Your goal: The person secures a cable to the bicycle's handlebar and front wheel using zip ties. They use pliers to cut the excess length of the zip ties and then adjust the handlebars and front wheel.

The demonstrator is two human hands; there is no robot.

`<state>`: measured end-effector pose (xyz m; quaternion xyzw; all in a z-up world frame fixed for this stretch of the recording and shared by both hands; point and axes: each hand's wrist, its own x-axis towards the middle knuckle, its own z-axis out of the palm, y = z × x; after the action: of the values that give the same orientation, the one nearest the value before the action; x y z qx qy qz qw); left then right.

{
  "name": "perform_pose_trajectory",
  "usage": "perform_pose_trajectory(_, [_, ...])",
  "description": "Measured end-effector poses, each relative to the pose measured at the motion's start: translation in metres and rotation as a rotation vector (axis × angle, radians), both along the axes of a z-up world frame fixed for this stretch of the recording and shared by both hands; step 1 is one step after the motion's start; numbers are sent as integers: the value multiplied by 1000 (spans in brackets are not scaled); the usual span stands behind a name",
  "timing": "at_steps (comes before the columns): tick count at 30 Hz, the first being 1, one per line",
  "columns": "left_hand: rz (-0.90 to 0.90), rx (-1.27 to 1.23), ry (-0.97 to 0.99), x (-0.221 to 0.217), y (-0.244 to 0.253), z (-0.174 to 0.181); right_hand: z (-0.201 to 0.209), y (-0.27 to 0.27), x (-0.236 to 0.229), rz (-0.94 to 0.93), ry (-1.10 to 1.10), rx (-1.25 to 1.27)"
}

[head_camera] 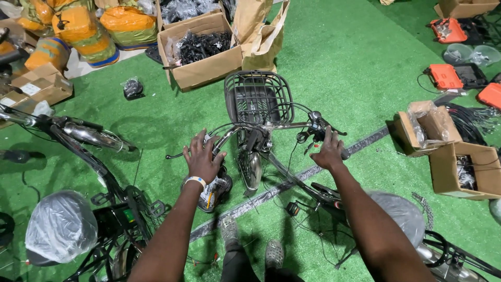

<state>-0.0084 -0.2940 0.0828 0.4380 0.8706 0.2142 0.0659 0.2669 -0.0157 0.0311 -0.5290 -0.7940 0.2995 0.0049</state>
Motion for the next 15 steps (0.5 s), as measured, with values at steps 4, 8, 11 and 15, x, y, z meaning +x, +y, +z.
perform_pose_trajectory(4, [26,6,7,2,2,-2,-14,16,-6,13,-24,17])
perform_pose_trajectory(8, [6,31,10,-1,1,-5,3,-3,-9,-29,-80,9])
perform_pose_trajectory(11, [-6,37,13,-5,2,-6,3,-12,-8,-53,-104,19])
perform_pose_trajectory(15, [-20,31,47,-8,6,-8,5,-16,-9,-78,-83,41])
